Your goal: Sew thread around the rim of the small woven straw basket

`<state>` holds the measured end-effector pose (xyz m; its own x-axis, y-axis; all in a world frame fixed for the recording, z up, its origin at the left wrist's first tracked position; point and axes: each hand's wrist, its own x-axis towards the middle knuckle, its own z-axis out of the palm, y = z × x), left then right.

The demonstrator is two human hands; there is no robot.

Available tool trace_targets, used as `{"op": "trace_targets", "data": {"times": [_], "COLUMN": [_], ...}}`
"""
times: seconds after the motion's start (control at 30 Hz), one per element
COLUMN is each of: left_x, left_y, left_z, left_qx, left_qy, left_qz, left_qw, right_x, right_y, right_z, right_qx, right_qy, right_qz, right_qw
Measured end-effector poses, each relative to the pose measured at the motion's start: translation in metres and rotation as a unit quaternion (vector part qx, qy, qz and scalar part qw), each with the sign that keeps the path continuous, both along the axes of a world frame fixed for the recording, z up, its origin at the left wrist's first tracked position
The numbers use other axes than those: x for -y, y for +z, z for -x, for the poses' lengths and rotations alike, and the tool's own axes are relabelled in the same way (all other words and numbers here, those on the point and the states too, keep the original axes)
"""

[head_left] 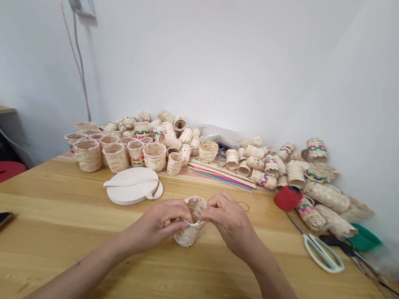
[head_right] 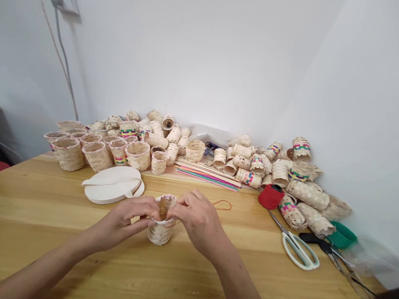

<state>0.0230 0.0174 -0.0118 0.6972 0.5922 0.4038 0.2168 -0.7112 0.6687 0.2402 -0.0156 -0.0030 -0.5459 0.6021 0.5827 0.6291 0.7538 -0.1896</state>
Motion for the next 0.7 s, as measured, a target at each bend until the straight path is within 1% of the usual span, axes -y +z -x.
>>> {"op": "trace_targets", "data": {"times": [0.2, 0.37, 0.5, 0.7], "left_x": [0.002, 0.004, 0.006, 0.008], "left_y": [0.0, 0.001, 0.002, 0.003], "left_z": [0.0, -0.001, -0.002, -0.005], "left_qx": [-0.001, 0.008, -0.005, -0.02], "left_qy": [0.0, -0.026, -0.031, -0.028], "left_qz": [-0.01, -0.026, -0.036, -0.035], "left_qw": [1.0, 0.999, 0.999, 0.999], "right_x": [0.003, 0.004, 0.006, 0.011], "right_y": [0.004, 0.005, 0.005, 0.007], "right_z": [0.0, -0.002, -0.003, 0.002], "right_qx": [0.018, 0.019, 0.026, 0.065], "right_qy": [-0.001, 0.016, 0.022, 0.007], "right_qz": [0.007, 0.03, 0.044, 0.026], "right_qw": [1.0, 0.999, 0.998, 0.998]}}
